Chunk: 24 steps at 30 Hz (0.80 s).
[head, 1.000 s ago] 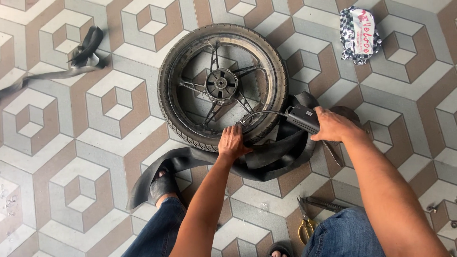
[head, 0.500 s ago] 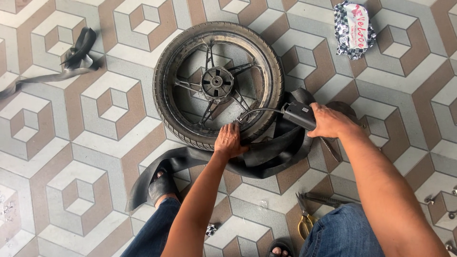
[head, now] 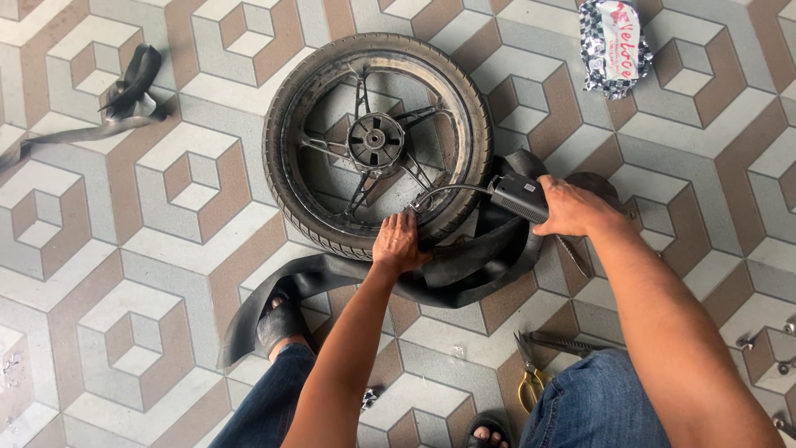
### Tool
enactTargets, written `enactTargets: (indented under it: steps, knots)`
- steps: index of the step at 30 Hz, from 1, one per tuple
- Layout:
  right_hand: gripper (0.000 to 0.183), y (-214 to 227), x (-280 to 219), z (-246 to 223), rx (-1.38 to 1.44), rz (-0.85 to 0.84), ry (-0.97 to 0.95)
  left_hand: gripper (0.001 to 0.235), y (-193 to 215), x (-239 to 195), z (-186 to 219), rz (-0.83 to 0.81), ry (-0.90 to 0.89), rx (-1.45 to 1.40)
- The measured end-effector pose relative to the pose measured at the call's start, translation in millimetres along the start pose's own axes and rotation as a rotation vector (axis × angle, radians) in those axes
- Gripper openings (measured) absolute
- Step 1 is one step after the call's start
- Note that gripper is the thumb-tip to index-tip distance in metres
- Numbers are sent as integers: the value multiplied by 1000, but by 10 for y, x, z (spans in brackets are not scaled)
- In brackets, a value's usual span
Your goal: The person attaches a portable air compressor to the valve stem of a motorcycle tire lying on the floor and inflates it. The person holds the compressor and the valve while the tire inflates.
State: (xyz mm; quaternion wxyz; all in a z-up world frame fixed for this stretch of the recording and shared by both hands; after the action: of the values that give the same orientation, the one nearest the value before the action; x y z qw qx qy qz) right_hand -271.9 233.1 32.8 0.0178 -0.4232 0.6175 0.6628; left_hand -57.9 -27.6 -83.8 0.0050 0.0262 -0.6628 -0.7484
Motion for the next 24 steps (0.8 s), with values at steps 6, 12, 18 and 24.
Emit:
enactTargets:
  steps: [6, 12, 18, 24]
  knots:
    - [107, 27, -61, -54, 0, 15, 13, 111, 48, 0, 28, 12, 24, -15]
    - [107, 57, -159, -77, -18, 12, 14, 104, 422, -33, 74, 17, 131, -310]
    - [108, 17, -153, -55, -51, 27, 21, 44, 510, 58, 82, 701, 295, -527]
    - [109, 41, -152, -92, -30, 46, 32, 21, 1137, 514, 594, 699, 249, -766]
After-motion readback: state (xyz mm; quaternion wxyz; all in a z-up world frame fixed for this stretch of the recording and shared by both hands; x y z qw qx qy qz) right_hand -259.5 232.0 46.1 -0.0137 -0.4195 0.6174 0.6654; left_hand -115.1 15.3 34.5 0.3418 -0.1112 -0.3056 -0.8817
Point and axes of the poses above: each hand's wrist, its own x-axis towards the middle knuckle, its own y-axis out of the back of the hand, z = x × y, the point moved 6 cm from there along x, towards the middle knuckle, and after that the axes turned 4 degrees about -y, right-handed, at the moved point
